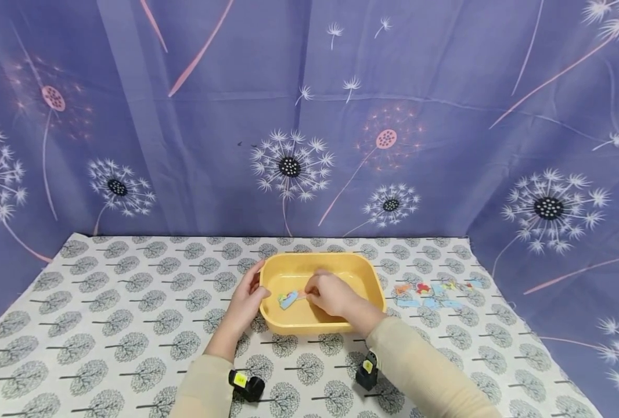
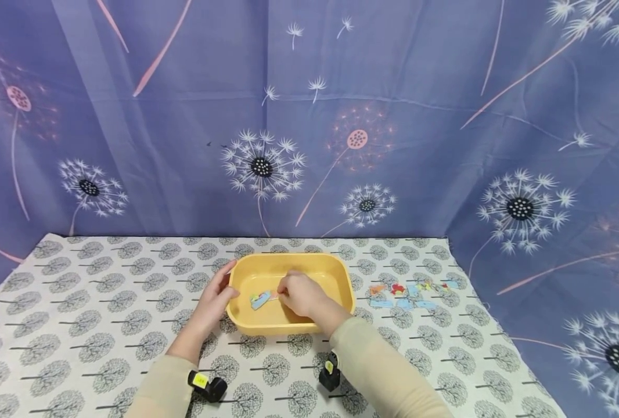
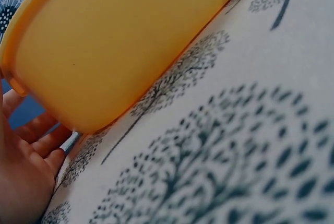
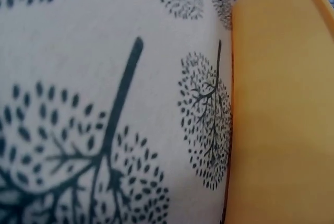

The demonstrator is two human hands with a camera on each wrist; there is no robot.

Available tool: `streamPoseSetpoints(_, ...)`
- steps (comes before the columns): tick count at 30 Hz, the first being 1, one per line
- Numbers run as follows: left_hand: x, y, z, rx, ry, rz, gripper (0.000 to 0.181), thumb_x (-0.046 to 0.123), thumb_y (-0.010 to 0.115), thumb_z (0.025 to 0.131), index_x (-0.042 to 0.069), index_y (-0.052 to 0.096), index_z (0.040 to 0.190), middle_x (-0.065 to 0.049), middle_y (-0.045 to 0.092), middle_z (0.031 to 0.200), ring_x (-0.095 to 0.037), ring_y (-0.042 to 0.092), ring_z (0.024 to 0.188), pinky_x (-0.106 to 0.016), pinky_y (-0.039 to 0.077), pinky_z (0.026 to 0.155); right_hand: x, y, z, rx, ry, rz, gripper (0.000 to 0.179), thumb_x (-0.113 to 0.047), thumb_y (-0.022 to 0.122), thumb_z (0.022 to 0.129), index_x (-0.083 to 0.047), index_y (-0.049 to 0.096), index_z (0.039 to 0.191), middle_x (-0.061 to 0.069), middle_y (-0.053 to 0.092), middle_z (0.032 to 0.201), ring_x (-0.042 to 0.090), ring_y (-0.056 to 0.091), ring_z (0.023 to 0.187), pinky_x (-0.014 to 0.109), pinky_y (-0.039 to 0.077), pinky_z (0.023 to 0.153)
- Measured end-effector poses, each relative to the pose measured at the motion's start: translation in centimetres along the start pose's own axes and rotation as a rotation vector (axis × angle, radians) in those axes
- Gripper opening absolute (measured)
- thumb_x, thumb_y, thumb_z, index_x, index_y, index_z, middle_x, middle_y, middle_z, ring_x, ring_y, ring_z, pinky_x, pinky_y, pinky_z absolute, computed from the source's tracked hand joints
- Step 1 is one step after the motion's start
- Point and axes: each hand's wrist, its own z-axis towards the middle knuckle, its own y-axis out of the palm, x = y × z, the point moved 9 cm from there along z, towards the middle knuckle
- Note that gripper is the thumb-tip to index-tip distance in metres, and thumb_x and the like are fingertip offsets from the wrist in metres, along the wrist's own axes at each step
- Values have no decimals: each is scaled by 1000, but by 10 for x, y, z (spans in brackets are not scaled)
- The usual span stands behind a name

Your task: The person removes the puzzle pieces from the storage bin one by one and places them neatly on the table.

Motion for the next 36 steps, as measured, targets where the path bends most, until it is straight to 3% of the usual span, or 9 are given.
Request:
streamPoseSetpoints(5,0,1,-1,2,-5,-4,73,4,53,80,21,32,148,-13,45,141,-29,44,129,-44,34,113,10,3,-2,-25,72,150,3,-11,65,85,-9,63,83,0,61,84,12,56,79,26,51,73)
streamPoseSetpoints(13,-1,5,1,5,1,-7,73,5,53,79,20,32,148,-13,46,141,-29,45,128,-44,35,112,28,-8,-11,10,163,353,4,-9,64,84,-9,61,84,0,65,79,8,53,68,18,48,61)
streamPoseSetpoints(22,-6,7,-1,3,-22,-14,74,5,54,79,21,32,148,-11,46,141,-28,44,128,-43,33,114,38,-26,-30,105,179,424,10,-11,64,85,-7,66,94,2,69,85,10,58,76,19,51,69)
streamPoseSetpoints(27,-4,4,-2,0,-16,-24,73,5,54,79,22,33,147,-11,45,142,-28,43,130,-42,31,115,44,-41,-40,187,156,413,12,-8,63,85,-5,69,96,4,70,88,11,61,77,19,54,68)
streamPoseSetpoints(36,-1,-1,-3,2,-8,-17,72,5,54,81,23,31,148,-11,44,143,-28,42,130,-44,33,114,61,-69,-65,325,210,421,17,-10,64,86,-4,69,101,9,72,93,15,64,78,20,54,65)
